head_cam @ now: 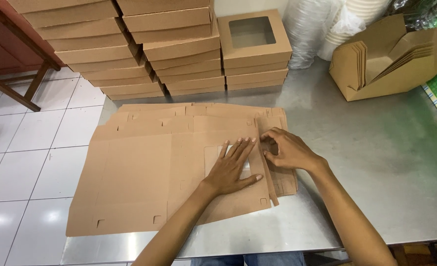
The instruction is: The person folds flat cardboard box blanks on a metal table, pressing the flaps to form creases and assemble the boxes. The person handles multiple blanks one at a time, folding side flaps and top/bottom flaps to create finished boxes.
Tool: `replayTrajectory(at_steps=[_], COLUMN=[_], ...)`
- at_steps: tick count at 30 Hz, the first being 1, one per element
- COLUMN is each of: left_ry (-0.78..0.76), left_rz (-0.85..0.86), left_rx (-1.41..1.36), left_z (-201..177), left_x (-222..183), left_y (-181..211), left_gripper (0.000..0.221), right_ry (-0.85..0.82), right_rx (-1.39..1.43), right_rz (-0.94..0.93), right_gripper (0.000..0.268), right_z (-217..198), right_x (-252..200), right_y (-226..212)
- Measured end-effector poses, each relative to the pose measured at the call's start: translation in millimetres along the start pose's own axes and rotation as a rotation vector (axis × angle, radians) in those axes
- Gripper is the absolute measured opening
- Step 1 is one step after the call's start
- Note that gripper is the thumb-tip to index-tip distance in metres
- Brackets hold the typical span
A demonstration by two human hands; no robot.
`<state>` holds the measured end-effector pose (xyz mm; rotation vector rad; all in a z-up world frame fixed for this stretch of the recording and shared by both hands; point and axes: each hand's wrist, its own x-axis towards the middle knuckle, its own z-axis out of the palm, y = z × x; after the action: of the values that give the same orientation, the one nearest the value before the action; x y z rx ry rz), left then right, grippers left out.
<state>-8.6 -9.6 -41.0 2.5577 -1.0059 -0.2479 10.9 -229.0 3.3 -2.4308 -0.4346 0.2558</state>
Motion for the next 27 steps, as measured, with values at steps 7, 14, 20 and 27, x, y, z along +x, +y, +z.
replayTrajectory(at_steps=[7,14,20,27], left_ry=[-0.001,0.008,0.025,0.063], left_rz=[0.012,-0.005,0.01,0.006], left_rx=[0.06,0.025,-0.016,-0.184], left_z=[5,5,10,-9], left_x=[1,2,2,-3], left_y=[-3,-4,-10,0], left_gripper=[0.094,0.094,0.088,0.073], right_ry=[-0.02,-0.035,-0.073,-0.104], right_rx=[-0.087,-0.129,-0.113,-0.118], right_rz=[-0.042,-0.046,-0.02,0.009], right_gripper=[0.053,0.052,0.053,0.061], right_z=[3,11,17,12], right_x=[2,6,8,7], right_y=[2,13,14,7])
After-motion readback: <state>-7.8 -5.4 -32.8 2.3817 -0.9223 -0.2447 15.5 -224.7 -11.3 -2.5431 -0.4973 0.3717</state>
